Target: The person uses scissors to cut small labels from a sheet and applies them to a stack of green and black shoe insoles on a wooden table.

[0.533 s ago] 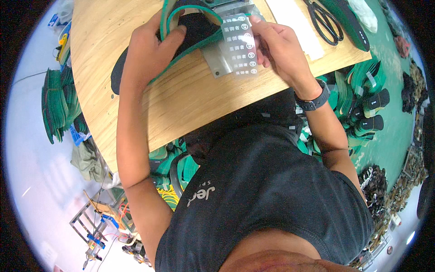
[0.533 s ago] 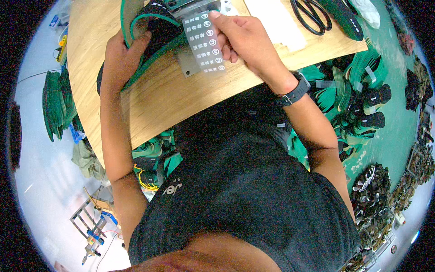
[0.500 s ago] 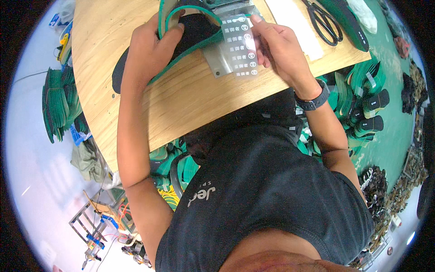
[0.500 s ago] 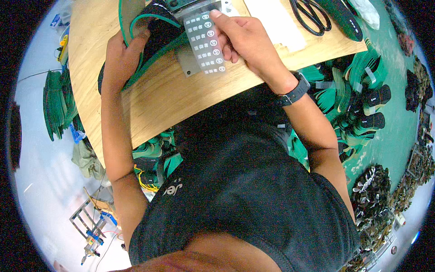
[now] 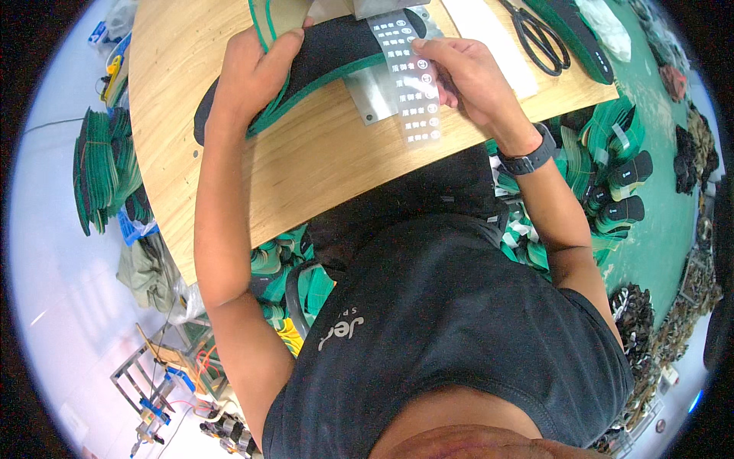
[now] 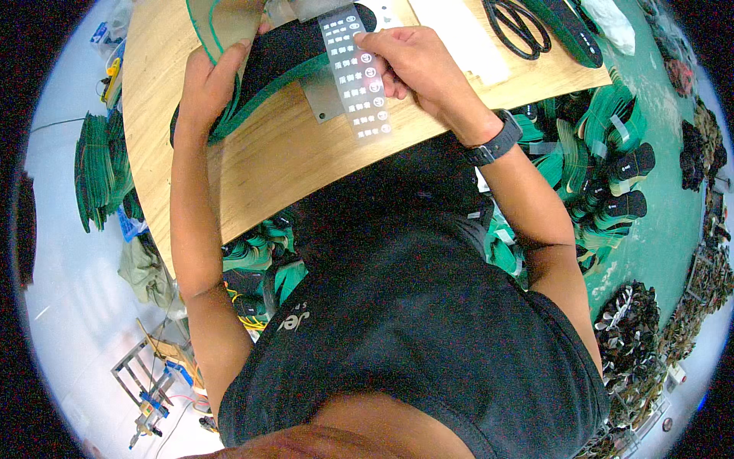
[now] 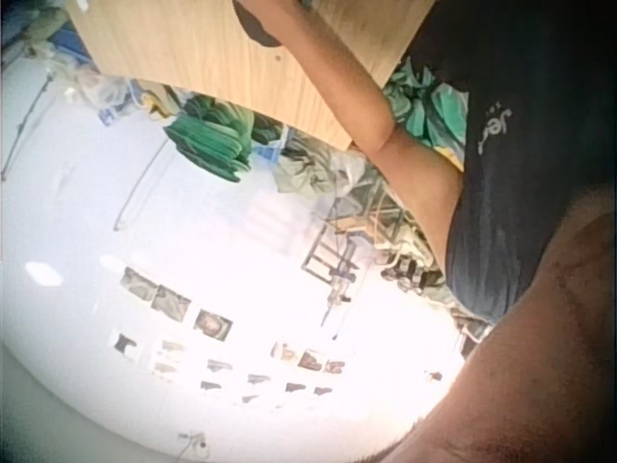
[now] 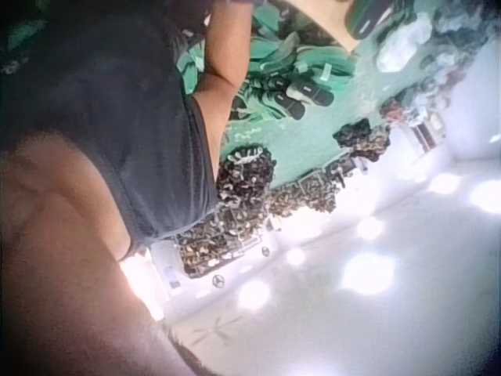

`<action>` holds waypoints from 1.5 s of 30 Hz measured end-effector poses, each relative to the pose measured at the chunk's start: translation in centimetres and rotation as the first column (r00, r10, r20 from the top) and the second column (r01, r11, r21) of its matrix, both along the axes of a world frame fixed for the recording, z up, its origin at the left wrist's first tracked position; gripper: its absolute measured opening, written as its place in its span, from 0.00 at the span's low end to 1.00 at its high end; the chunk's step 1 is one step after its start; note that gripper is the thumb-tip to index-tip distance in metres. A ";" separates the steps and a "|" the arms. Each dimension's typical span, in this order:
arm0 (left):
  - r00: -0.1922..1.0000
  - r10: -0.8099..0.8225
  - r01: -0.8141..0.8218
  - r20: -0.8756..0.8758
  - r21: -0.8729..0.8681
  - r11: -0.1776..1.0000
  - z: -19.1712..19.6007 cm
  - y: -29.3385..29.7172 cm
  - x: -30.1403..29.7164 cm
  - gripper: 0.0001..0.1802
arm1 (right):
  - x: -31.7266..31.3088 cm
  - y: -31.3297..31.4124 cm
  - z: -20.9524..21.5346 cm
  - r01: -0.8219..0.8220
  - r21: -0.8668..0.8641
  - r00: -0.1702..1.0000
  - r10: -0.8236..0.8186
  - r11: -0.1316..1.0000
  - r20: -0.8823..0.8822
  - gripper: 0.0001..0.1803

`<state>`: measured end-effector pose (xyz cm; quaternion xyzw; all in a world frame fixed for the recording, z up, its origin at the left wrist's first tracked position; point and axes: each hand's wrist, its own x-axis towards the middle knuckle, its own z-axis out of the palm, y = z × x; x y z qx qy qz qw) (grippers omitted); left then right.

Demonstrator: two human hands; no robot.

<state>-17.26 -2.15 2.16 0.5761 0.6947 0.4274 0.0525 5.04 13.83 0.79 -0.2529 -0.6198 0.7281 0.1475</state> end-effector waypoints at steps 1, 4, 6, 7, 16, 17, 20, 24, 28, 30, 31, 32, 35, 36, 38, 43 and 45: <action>1.000 0.005 -0.006 -0.022 -0.009 1.000 0.0 0.0 -0.1 0.18 | 0.0 0.0 0.0 0.001 -0.001 1.000 -0.001 1.000 0.010 0.18; 1.000 0.015 -0.015 0.015 -0.023 1.000 0.0 0.1 -0.3 0.18 | -0.1 0.0 0.0 0.007 0.002 0.999 -0.007 1.000 0.036 0.15; 0.997 0.045 -0.043 0.066 -0.029 0.999 0.1 0.2 -0.2 0.18 | -0.1 -0.2 0.1 0.011 0.011 0.999 -0.011 1.000 0.053 0.13; 0.994 0.060 -0.057 0.092 -0.033 0.998 0.1 0.1 -0.1 0.18 | 0.0 -0.2 0.1 0.000 0.030 0.998 -0.002 1.000 0.060 0.12; 0.969 0.229 -0.206 0.096 -0.201 0.958 2.0 0.1 1.6 0.17 | 0.1 -0.4 0.4 -0.017 0.051 0.995 0.012 0.999 0.097 0.17; 0.970 0.227 -0.206 0.093 -0.191 0.960 1.8 0.0 1.7 0.17 | 0.1 -0.5 0.5 -0.014 0.057 0.994 0.008 0.998 0.112 0.17; 0.971 0.222 -0.201 0.086 -0.198 0.959 1.7 -0.1 1.9 0.18 | 0.2 -0.5 0.5 -0.016 0.074 0.996 0.009 0.997 0.089 0.18; 0.989 0.142 -0.120 0.042 -0.328 0.937 2.2 0.0 2.6 0.24 | 0.3 -0.6 0.5 0.017 0.030 0.998 -0.019 0.999 0.060 0.22; 0.990 0.114 -0.137 -0.085 -0.361 0.922 2.1 0.2 2.9 0.28 | 0.4 -0.9 1.2 0.025 0.002 0.999 -0.025 1.000 0.040 0.21; 0.985 0.124 -0.159 -0.117 -0.365 0.917 2.0 0.1 2.9 0.29 | 0.3 -0.9 1.1 0.041 0.002 0.999 -0.041 0.999 0.031 0.21; 0.983 0.127 -0.168 -0.133 -0.365 0.916 2.0 0.1 2.9 0.29 | 0.3 -0.8 1.0 0.039 -0.004 0.999 -0.039 0.999 0.033 0.22; 0.983 0.132 -0.170 -0.126 -0.376 0.911 2.1 0.1 3.0 0.29 | 0.2 -0.6 0.8 0.038 -0.009 0.999 -0.037 0.999 0.034 0.23; 0.983 0.126 -0.166 -0.130 -0.372 0.913 2.3 0.2 3.0 0.28 | 0.2 -0.3 0.4 0.037 -0.034 0.999 -0.036 0.999 0.015 0.23; 0.981 0.120 -0.166 -0.152 -0.339 0.926 2.3 0.0 2.9 0.27 | 0.2 -0.3 0.3 0.031 -0.040 1.000 -0.031 0.999 0.002 0.22; 0.978 0.105 -0.158 -0.183 -0.307 0.939 1.9 -0.2 2.4 0.28 | 0.4 -0.3 0.1 0.048 -0.022 0.999 -0.048 0.999 0.005 0.22; 0.983 0.084 -0.118 -0.164 -0.212 0.970 1.1 -0.3 2.2 0.26 | 0.4 -0.3 0.2 0.042 0.003 0.999 -0.042 0.999 -0.006 0.20; 0.987 0.076 -0.101 -0.138 -0.180 0.978 1.1 -0.3 2.3 0.25 | 0.6 -0.4 0.3 0.029 0.019 1.000 -0.028 0.999 -0.013 0.20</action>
